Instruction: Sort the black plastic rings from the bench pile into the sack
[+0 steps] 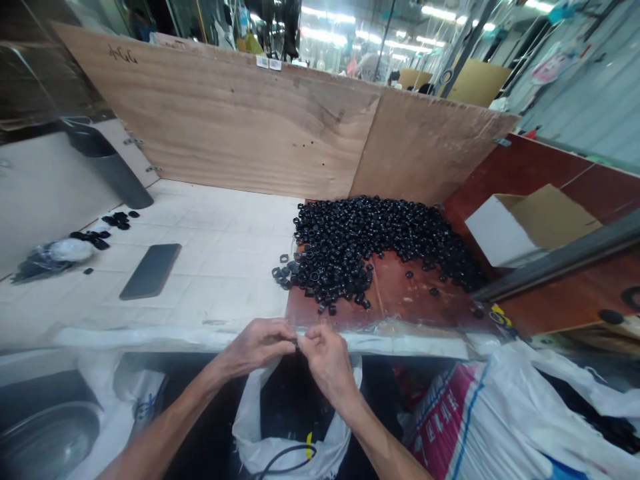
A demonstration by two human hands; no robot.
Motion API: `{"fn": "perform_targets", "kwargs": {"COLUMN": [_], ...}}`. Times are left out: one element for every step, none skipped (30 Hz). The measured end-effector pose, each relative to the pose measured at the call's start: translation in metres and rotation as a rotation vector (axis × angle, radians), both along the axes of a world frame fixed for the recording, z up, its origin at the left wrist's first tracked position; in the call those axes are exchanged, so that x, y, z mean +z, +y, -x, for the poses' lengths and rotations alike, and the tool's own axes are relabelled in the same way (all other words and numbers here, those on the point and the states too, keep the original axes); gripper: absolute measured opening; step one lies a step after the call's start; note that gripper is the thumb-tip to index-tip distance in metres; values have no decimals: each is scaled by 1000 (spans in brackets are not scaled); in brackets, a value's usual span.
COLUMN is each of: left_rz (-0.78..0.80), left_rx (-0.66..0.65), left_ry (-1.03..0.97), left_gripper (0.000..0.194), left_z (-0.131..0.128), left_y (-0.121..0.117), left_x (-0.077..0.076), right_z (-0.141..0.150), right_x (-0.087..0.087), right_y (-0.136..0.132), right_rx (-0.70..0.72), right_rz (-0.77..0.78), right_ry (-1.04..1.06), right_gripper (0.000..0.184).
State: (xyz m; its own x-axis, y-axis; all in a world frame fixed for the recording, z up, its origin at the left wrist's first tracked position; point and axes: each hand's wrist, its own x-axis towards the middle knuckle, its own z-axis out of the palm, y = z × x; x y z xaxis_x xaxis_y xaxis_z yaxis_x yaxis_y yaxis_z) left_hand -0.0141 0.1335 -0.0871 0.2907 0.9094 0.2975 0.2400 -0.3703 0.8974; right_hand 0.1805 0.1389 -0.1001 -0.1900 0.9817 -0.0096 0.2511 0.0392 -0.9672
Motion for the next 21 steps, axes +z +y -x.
{"fn": "perform_targets", "kwargs": {"left_rz": [24, 29, 13, -22, -59, -91, -119, -145, -171, -193, -210, -218, -219, -214, -208, -202, -198, -196, -194, -192, -185], "left_rx": [-3, 38, 112, 206, 279, 309, 301, 265, 220, 180, 153, 139, 136, 143, 161, 181, 196, 202, 193, 177, 162], "left_ry": [40, 71, 96, 113, 132, 157, 189, 227, 267, 308, 346, 375, 392, 400, 403, 405, 410, 419, 431, 440, 435], "left_gripper": [11, 11, 10, 10, 11, 14, 17, 20, 22, 22, 22, 23, 25, 26, 26, 25, 24, 23, 22, 20, 19], "left_z": [3, 3, 1, -3, -9, -16, -24, -33, -40, -46, -50, -52, -53, -52, -50, -47, -45, -44, -43, -42, -42], "left_y": [5, 12, 19, 28, 36, 44, 50, 55, 58, 61, 62, 62, 62, 62, 62, 61, 61, 61, 61, 61, 61], "left_x": [-2, -6, -9, -13, -16, -19, -21, -23, -23, -24, -24, -24, -24, -25, -27, -29, -32, -34, -36, -36, -35], "right_z": [-6, -12, -18, -22, -25, -27, -28, -28, -28, -28, -28, -28, -28, -28, -29, -30, -31, -31, -32, -32, -33], "right_x": [-3, -5, -6, -8, -9, -9, -11, -12, -13, -15, -16, -17, -17, -18, -18, -18, -17, -17, -17, -17, -16], "right_y": [4, 10, 17, 24, 32, 38, 44, 49, 53, 55, 56, 57, 57, 56, 55, 54, 53, 52, 52, 52, 51], "right_rx": [-33, -82, -131, -163, -169, -149, -110, -68, -35, -17, -13, -15, -17, -17, -13, -7, -1, 8, 23, 40, 59], "right_rz": [-95, -198, -295, -380, -448, -500, -532, -550, -558, -562, -565, -567, -568, -568, -564, -557, -546, -532, -516, -498, -481], "right_ry": [-89, -179, -259, -328, -386, -432, -468, -492, -506, -511, -508, -502, -494, -485, -476, -468, -459, -446, -426, -397, -360], "right_gripper": [19, 17, 14, 14, 16, 20, 23, 26, 26, 25, 22, 19, 16, 14, 11, 10, 9, 11, 13, 17, 20]}}
